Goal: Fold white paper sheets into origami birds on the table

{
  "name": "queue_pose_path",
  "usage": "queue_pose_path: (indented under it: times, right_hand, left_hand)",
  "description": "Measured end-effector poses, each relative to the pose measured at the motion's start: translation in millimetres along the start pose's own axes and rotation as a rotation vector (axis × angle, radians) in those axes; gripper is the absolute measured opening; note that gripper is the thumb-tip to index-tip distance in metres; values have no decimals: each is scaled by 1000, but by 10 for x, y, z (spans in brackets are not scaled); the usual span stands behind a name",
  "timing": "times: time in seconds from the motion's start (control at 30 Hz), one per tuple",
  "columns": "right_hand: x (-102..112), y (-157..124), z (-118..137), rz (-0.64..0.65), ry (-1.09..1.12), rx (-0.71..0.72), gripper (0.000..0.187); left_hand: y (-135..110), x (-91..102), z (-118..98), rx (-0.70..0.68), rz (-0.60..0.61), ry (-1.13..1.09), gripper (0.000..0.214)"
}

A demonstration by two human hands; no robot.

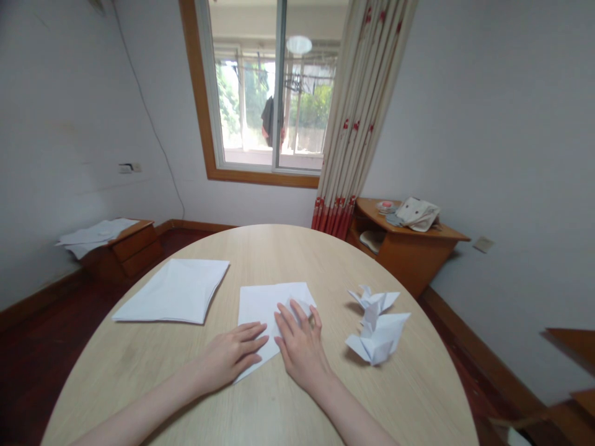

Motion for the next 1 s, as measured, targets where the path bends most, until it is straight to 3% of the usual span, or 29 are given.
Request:
queue_pose_path:
  times: [0.3,0.7,1.0]
  right_hand:
    - [-2,13,31,-18,-50,33,35]
    - [45,31,30,-2,-106,13,61]
    - [48,18,11,30,-71,-14,62]
  left_hand:
    - [13,39,-46,15,61,74,33]
    - [7,67,-122,-7,18,130,28]
    - [13,93,-168,52,91,209,30]
Point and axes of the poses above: each hand's wrist, its own y-axis towards the middle knuckle, its own x-axis out of the back of the hand, z = x × y, the point moved 4 cm from there along y, towards the middle knuckle, and after that the axes turned 7 degrees about -y, right-handed, at the moved point
